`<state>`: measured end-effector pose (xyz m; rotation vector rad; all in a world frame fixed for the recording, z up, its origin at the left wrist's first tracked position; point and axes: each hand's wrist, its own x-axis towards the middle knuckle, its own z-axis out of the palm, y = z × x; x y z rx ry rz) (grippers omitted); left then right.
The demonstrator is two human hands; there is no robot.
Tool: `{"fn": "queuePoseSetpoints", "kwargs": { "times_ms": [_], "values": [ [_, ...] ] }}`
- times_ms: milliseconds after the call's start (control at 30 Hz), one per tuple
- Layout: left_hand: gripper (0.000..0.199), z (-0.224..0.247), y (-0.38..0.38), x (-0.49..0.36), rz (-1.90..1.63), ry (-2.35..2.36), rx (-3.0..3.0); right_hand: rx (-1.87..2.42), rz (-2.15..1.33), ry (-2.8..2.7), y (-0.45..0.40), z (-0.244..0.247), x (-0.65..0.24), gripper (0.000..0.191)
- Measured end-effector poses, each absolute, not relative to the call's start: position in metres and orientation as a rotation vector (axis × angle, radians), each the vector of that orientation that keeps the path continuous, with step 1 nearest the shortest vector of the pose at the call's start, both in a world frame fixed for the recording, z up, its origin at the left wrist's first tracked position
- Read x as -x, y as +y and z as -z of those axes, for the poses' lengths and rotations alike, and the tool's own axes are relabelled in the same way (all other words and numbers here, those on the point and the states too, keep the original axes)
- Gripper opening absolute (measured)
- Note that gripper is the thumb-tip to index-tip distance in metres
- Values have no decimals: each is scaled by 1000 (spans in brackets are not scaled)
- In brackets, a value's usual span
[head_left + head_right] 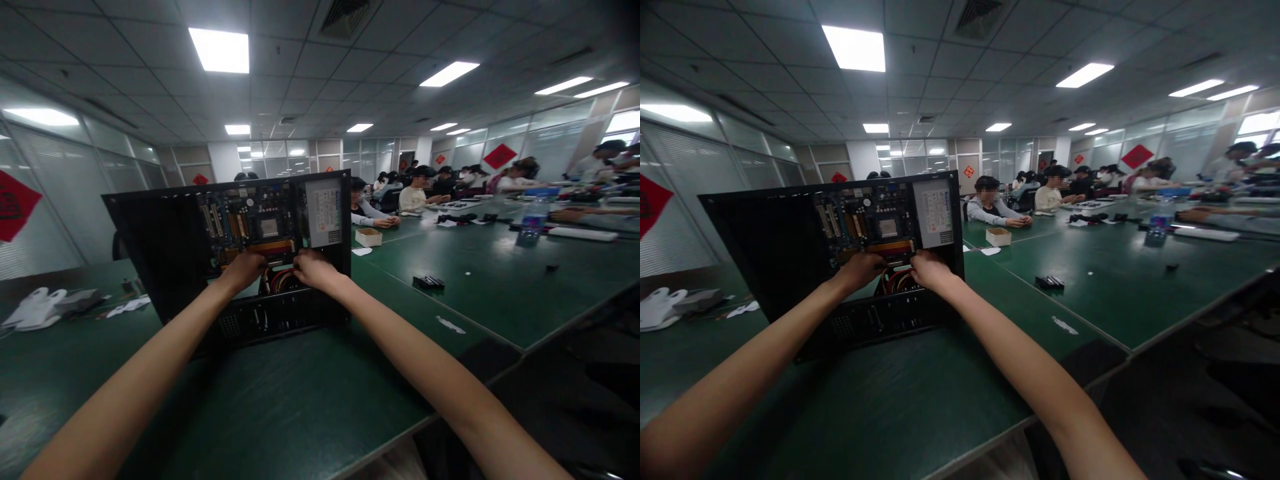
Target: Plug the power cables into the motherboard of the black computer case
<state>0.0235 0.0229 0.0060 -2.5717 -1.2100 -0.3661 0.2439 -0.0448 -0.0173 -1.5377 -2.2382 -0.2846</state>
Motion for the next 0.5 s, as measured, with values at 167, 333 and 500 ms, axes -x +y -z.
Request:
{"fn": "queuePoseSetpoints", "kwargs": {
  "times_ms": [167,333,500],
  "values": [
    [27,-4,18,-29,297,-1262,2460,1429,391,-2380,-37,9,-232,24],
    [27,-6,11,-29,287,-1257,2486,1263,551,-2522,-17,1,-214,25],
    [28,-5,10,-25,333,-1195,2509,1242,585,-2541,-1,5,-210,27]
  ]
}}
